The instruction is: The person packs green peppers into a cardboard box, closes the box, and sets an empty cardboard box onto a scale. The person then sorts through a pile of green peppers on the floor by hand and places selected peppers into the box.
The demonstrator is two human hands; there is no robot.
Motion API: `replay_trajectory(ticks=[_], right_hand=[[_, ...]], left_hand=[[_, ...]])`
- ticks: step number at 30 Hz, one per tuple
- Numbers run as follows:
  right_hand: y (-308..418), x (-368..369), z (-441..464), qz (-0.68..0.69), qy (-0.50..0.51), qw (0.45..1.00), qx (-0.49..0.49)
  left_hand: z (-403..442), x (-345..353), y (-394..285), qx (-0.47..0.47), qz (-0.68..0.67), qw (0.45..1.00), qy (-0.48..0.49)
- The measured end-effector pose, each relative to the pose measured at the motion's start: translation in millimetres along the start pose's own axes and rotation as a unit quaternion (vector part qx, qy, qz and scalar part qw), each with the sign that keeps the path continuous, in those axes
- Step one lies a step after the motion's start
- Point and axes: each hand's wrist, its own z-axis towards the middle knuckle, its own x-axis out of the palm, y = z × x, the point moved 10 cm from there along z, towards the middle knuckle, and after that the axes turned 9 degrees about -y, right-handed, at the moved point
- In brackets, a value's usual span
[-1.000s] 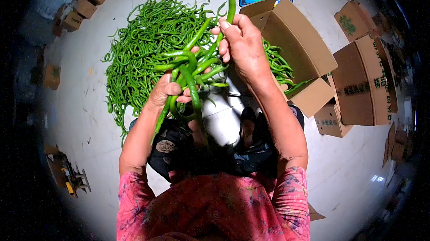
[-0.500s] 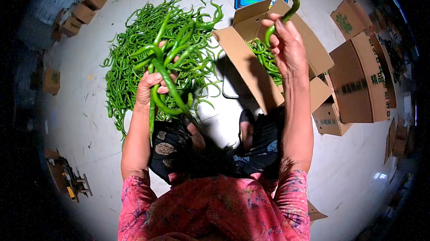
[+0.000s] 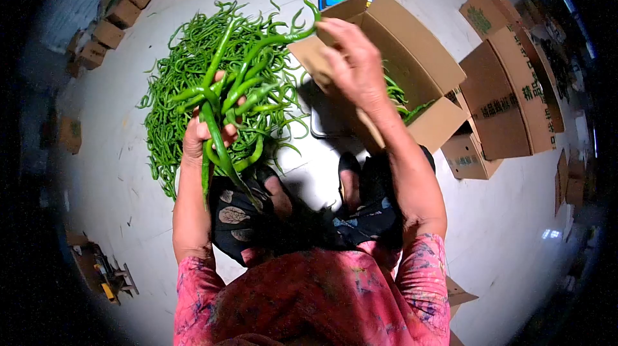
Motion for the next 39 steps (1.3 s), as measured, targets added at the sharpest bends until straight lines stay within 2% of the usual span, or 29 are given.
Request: replay_trajectory(ticks=[1,2,4,8,10,13,16,18,20,22,23,25,27,30,32,34,36,38,39], right_hand=[[16,6,-2,-0.020,-0.006,0.999,-0.050],[26,14,-4,0.025,0.021,0.999,-0.012],[38,23,-4,-0.041,0.033,0.995,-0.080],[48,38,-8,-0.035,0.081,0.984,-0.152],[41,51,-15,-0.046,0.154,0.971,-0.175],[45,38,-12,-0.098,0.124,0.972,-0.175],[39,8,1,-0.188,0.014,0.961,-0.200],[28,-7,4,-0.186,-0.023,0.965,-0.185],[12,-20,6,-0.180,-0.044,0.976,-0.116],[-11,-32,7,-0.214,-0.050,0.974,-0.051],[-24,-39,7,-0.230,-0.053,0.972,-0.019],[-43,-53,7,-0.243,-0.077,0.967,0.007],[-64,-64,7,-0.260,-0.068,0.962,0.057],[-67,-69,1,-0.314,-0.100,0.944,0.024],[-57,-60,0,-0.278,-0.080,0.957,0.012],[-51,-38,-5,-0.131,-0.023,0.988,0.084],[-28,-2,-18,-0.006,0.058,0.993,0.104],[5,32,-33,0.002,0.151,0.987,0.063],[22,50,-45,0.012,0.183,0.983,-0.025]], left_hand=[[-1,4,5,-0.016,0.019,1.000,0.009],[-3,7,9,-0.030,0.038,0.999,0.017],[-5,12,14,-0.050,0.067,0.996,0.021],[-5,18,22,-0.066,0.103,0.992,0.044],[-5,24,29,-0.079,0.098,0.990,0.058],[-4,26,33,-0.100,0.104,0.988,0.060],[-1,24,30,-0.085,0.107,0.990,0.035],[0,18,26,-0.067,0.105,0.992,0.017],[2,14,23,-0.065,0.085,0.994,0.023],[1,13,18,-0.055,0.078,0.995,-0.020],[2,5,17,-0.062,0.075,0.995,0.007],[2,1,9,-0.020,0.068,0.997,-0.030],[3,-7,0,0.000,0.061,0.998,-0.016],[6,-21,-13,0.042,0.033,0.998,-0.022],[9,-23,-24,0.081,-0.017,0.996,-0.025],[17,-39,-26,0.073,-0.074,0.994,-0.039],[23,-44,-25,0.049,-0.146,0.988,-0.028],[25,-60,-22,0.063,-0.180,0.979,-0.072],[23,-56,-24,0.077,-0.169,0.979,-0.083]])
